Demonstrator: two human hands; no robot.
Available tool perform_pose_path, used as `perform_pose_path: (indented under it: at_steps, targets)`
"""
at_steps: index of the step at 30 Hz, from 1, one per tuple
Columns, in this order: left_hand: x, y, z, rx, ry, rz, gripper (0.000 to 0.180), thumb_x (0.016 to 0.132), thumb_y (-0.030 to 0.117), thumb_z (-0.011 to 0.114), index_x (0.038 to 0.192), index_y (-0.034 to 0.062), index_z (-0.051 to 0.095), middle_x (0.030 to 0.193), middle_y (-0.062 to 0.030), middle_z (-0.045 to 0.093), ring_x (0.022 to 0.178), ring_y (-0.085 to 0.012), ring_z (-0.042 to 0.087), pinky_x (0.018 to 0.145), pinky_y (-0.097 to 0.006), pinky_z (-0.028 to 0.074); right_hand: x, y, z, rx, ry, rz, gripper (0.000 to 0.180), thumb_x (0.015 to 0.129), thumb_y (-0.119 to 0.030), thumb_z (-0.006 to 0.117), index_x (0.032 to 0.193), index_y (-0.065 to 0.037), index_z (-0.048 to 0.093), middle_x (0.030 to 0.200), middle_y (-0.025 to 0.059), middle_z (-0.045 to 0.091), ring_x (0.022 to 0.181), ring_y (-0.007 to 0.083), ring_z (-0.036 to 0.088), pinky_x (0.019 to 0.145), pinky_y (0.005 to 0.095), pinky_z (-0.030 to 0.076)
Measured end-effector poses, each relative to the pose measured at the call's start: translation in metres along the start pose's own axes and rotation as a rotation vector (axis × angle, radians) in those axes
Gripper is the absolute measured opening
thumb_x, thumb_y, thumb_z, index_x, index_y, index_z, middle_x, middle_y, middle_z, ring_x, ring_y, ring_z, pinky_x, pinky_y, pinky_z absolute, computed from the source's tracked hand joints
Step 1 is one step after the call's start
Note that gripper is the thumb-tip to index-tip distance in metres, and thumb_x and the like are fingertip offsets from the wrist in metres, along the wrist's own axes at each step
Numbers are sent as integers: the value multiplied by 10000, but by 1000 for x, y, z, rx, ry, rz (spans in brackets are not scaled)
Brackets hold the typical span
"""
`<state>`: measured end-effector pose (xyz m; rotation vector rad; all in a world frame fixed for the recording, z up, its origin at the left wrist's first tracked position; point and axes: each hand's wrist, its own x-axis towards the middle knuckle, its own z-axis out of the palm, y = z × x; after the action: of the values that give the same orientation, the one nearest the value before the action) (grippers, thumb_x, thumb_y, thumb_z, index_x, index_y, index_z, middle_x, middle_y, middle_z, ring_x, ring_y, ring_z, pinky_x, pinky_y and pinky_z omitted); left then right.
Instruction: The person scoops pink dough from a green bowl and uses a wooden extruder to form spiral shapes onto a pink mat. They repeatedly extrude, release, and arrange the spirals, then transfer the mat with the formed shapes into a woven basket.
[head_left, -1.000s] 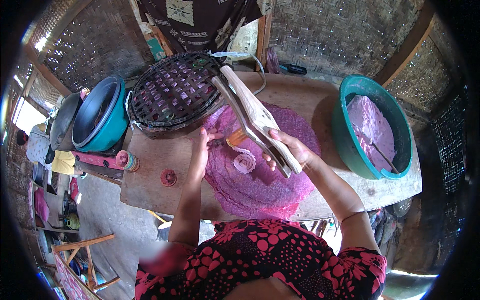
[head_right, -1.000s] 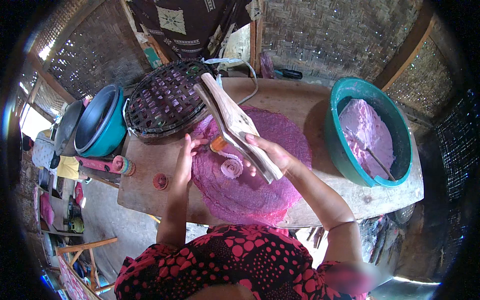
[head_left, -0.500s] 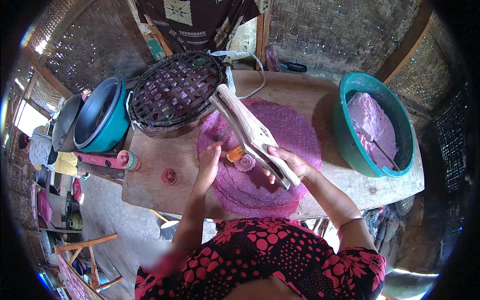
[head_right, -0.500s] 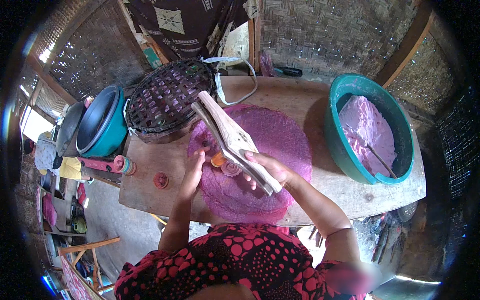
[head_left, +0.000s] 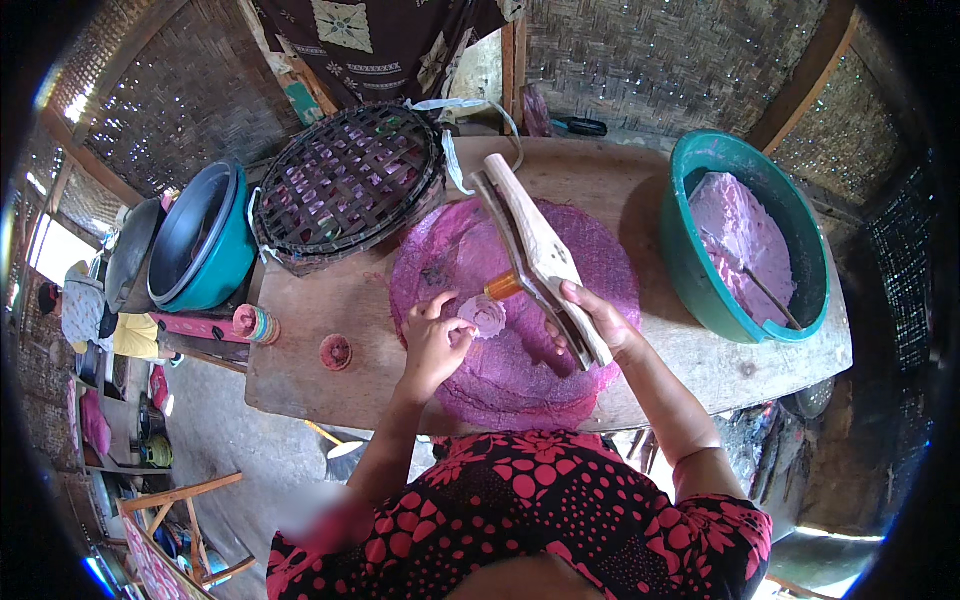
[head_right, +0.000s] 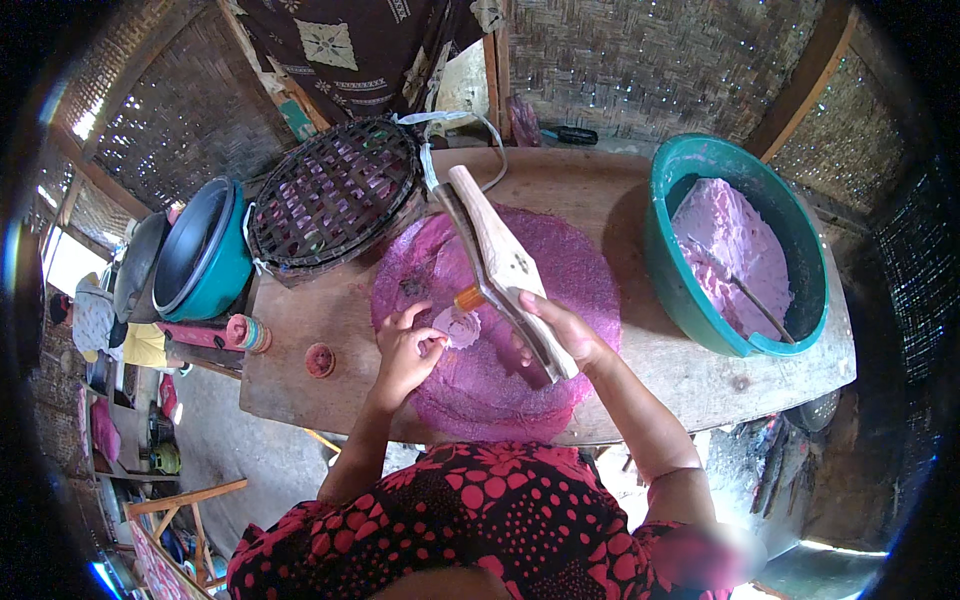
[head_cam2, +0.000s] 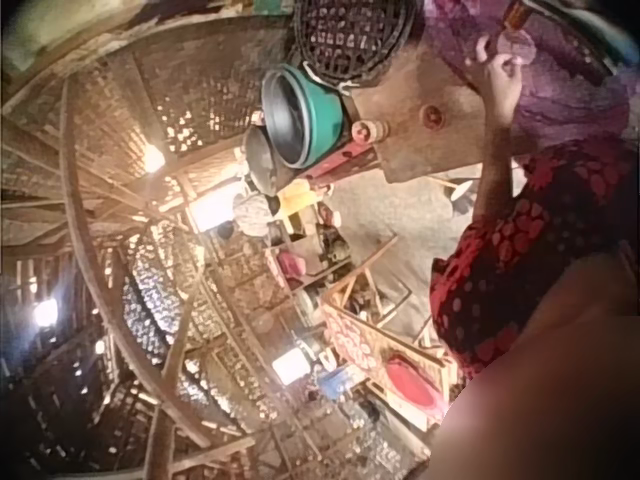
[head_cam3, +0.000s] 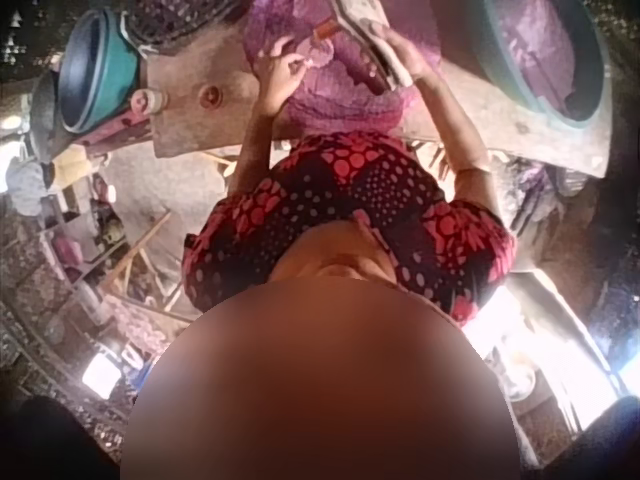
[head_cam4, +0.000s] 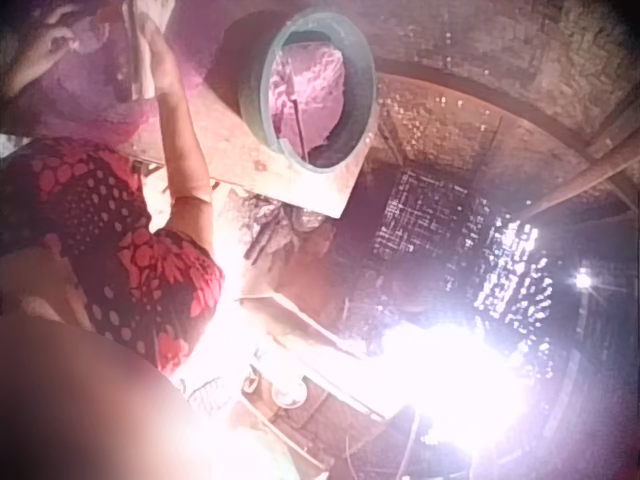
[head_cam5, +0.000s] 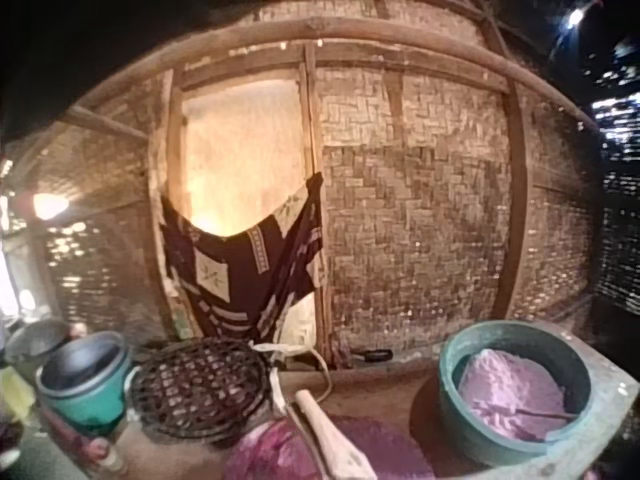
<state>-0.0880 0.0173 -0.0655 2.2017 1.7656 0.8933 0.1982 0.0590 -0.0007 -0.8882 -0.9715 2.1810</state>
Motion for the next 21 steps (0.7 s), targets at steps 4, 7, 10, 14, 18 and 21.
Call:
perform_pose_path:
  at_steps: [4,7,10,14,18,21]
  targets:
    - [5,11,-1,73,-45,8,75,729,220,790,800,199,781,1357,18,557,1175,-348,484,1012,-480,361,-9,-2,-4,12,56,-7,598,919,-597,581,1138,-42,607,789,122,624,674,214,614,614,329,515]
    - [6,15,2,113,-53,11,160,699,240,816,831,176,752,1348,-5,552,1171,-364,482,1015,-502,355,-12,-2,-5,-4,70,-41,608,939,-588,559,1153,-20,582,771,114,615,642,200,615,581,321,512]
    - [7,16,3,112,3,-7,316,670,257,841,930,159,690,1328,-55,547,1178,-380,477,1027,-521,344,-14,-3,-5,-46,49,-83,616,947,-586,548,1158,-8,576,758,111,616,628,189,620,555,311,510]
    - [39,19,-14,-68,-102,-68,447,731,330,828,1015,112,561,1316,-147,518,1210,-334,493,1005,-521,355,-16,-9,-4,-98,17,-88,609,945,-577,558,1161,-8,583,746,107,621,630,179,620,552,303,519]
    - [123,27,-51,-1517,31,-242,676,945,544,594,1388,54,451,1361,-152,513,1319,-277,456,1126,-451,341,-13,-33,6,-105,-74,-6,583,942,-554,581,1155,-11,578,793,98,636,648,165,630,565,296,539]
    - [185,31,-73,-2155,-181,5,762,956,677,414,1331,23,518,1359,-181,567,1235,-325,549,1162,-525,325,1,-63,13,-198,-187,149,654,948,-655,488,1186,-53,575,828,103,654,699,177,665,599,302,562]
